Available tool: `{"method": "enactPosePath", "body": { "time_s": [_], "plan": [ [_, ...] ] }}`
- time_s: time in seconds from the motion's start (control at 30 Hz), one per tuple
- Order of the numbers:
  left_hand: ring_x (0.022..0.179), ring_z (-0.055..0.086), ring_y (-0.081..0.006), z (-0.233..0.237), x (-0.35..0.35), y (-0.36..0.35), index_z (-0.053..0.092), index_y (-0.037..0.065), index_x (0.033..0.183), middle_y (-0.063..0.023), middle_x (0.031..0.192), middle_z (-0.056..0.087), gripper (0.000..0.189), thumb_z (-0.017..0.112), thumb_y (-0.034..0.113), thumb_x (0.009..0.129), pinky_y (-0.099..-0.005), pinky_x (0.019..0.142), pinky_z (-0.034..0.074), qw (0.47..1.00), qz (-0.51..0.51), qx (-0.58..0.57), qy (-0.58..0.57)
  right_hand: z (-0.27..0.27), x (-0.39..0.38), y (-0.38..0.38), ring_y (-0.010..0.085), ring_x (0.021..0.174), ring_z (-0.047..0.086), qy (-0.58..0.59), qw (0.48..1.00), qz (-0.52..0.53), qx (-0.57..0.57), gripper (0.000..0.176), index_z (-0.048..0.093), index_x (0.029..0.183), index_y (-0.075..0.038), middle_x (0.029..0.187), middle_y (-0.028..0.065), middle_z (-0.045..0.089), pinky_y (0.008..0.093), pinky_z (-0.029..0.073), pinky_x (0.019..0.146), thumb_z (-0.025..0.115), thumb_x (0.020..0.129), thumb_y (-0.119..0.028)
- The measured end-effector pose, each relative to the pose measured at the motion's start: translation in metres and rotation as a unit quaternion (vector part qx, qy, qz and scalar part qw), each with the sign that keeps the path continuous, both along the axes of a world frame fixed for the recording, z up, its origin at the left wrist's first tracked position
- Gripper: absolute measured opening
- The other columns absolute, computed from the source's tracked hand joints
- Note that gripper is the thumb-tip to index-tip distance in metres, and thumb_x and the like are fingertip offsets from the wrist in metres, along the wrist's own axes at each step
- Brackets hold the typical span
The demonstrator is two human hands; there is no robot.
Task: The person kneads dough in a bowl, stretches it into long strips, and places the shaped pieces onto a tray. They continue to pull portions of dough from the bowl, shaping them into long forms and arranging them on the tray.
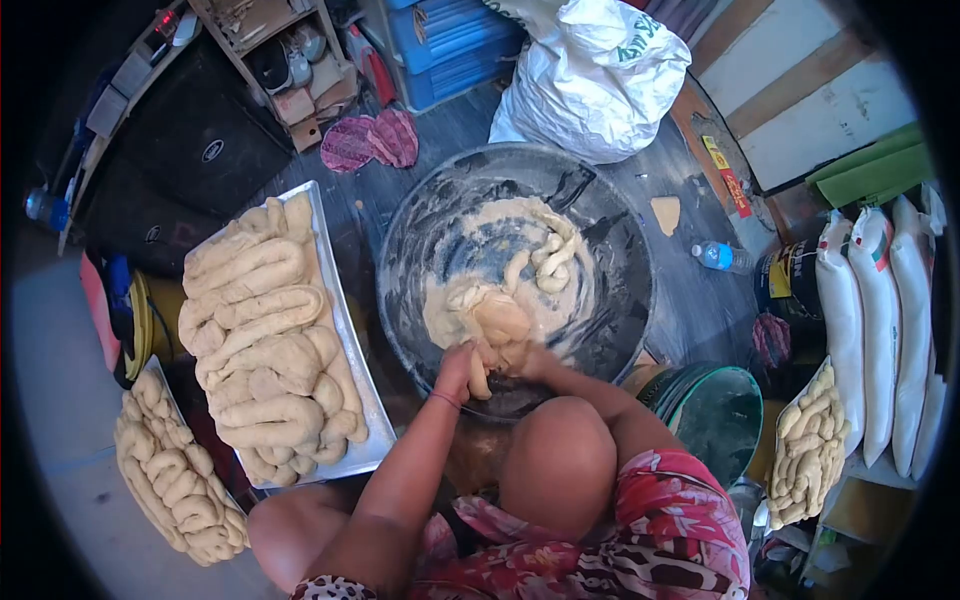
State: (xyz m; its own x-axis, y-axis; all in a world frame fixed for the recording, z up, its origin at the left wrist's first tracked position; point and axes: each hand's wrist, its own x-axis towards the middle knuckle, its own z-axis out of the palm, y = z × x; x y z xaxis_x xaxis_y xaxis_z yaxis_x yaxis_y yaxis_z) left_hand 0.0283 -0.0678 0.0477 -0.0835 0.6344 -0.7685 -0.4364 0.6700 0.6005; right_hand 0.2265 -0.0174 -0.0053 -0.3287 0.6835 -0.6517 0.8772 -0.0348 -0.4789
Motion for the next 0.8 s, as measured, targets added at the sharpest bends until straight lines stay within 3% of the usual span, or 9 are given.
{"method": "enactPosePath", "body": {
  "time_s": [0.13,0.17,0.3,0.4,0.47,0.5,0.6,0.73,0.8],
  "plan": [
    [0.069,0.060,-0.0227,-0.070,0.009,-0.027,0.050,0.000,0.105,-0.0147,0.089,0.059,0.024,0.047,0.017,0.088,-0.0361,0.052,0.050,0.992,0.031,-0.047,-0.110,-0.051,-0.035,-0.022,0.0237,0.079,0.060,0.122,0.972,0.092,-0.180,0.049,0.057,0.106,-0.002,0.090,0.0142,0.063,0.0346,0.047,0.066,0.070,0.069,-0.032],
    [0.071,0.060,-0.0219,-0.101,0.013,-0.032,0.052,0.000,0.100,-0.0140,0.089,0.059,0.020,0.047,0.016,0.088,-0.0358,0.056,0.049,0.996,0.061,-0.024,-0.064,0.019,-0.038,-0.006,0.0161,0.072,0.057,0.293,0.913,0.077,-0.272,0.035,0.060,0.104,-0.007,0.089,0.0073,0.062,0.0310,0.044,0.060,0.064,0.071,-0.019],
    [0.077,0.058,-0.0200,-0.049,0.014,-0.028,0.055,0.001,0.090,-0.0103,0.089,0.059,0.010,0.052,0.002,0.080,-0.0336,0.066,0.047,0.993,0.111,-0.019,0.028,0.056,-0.026,0.047,0.0146,0.072,0.058,0.097,0.952,0.185,-0.224,0.031,0.059,0.104,-0.005,0.091,0.0054,0.063,0.0317,0.045,0.060,0.060,0.073,-0.010],
    [0.080,0.058,-0.0197,-0.024,0.018,-0.024,0.054,0.001,0.094,-0.0092,0.090,0.058,0.019,0.058,-0.003,0.075,-0.0330,0.067,0.048,0.995,0.043,-0.010,0.086,0.035,-0.022,0.048,0.0134,0.081,0.057,0.205,0.943,-0.115,-0.237,0.033,0.058,0.107,-0.006,0.093,0.0034,0.062,0.0323,0.046,0.065,0.057,0.074,-0.002],
    [0.081,0.058,-0.0192,-0.015,0.024,-0.022,0.052,0.001,0.097,-0.0088,0.091,0.057,0.026,0.061,-0.004,0.073,-0.0325,0.066,0.049,0.996,0.021,-0.005,0.086,0.031,-0.032,0.049,0.0132,0.090,0.055,0.297,0.935,0.187,-0.041,0.034,0.056,0.109,-0.005,0.091,0.0040,0.061,0.0339,0.047,0.071,0.055,0.076,0.001],
    [0.082,0.058,-0.0182,-0.021,0.027,-0.023,0.049,0.001,0.101,-0.0085,0.094,0.056,0.032,0.063,-0.004,0.073,-0.0312,0.067,0.049,0.997,0.037,0.035,0.056,0.034,-0.037,0.053,0.0132,0.090,0.055,0.297,0.936,0.188,-0.039,0.034,0.056,0.109,-0.005,0.091,0.0040,0.061,0.0339,0.047,0.071,0.055,0.076,0.001],
    [0.085,0.058,-0.0168,-0.012,0.037,-0.023,0.044,0.002,0.108,-0.0081,0.097,0.056,0.042,0.066,-0.003,0.072,-0.0289,0.070,0.049,0.996,0.058,0.074,-0.009,0.061,-0.042,0.063,0.0135,0.095,0.054,0.473,0.876,-0.017,-0.098,0.028,0.058,0.105,-0.003,0.090,0.0043,0.060,0.0334,0.046,0.076,0.056,0.078,-0.005],
    [0.093,0.057,-0.0166,0.013,0.038,-0.017,0.044,0.001,0.111,-0.0085,0.100,0.056,0.043,0.065,0.000,0.074,-0.0276,0.078,0.048,0.989,-0.017,0.070,-0.132,0.066,-0.030,0.063,0.0150,0.079,0.058,0.166,0.968,-0.090,-0.163,0.032,0.055,0.110,-0.005,0.094,0.0046,0.060,0.0314,0.049,0.068,0.058,0.083,-0.022],
    [0.094,0.056,-0.0158,0.012,0.037,-0.016,0.047,0.001,0.111,-0.0077,0.101,0.057,0.040,0.065,0.004,0.076,-0.0267,0.077,0.047,0.974,-0.094,0.131,-0.159,0.103,-0.041,0.041,0.0153,0.071,0.058,0.224,0.796,-0.311,-0.469,0.037,0.051,0.115,-0.005,0.093,0.0056,0.060,0.0291,0.049,0.063,0.059,0.084,-0.022]
  ]
}}
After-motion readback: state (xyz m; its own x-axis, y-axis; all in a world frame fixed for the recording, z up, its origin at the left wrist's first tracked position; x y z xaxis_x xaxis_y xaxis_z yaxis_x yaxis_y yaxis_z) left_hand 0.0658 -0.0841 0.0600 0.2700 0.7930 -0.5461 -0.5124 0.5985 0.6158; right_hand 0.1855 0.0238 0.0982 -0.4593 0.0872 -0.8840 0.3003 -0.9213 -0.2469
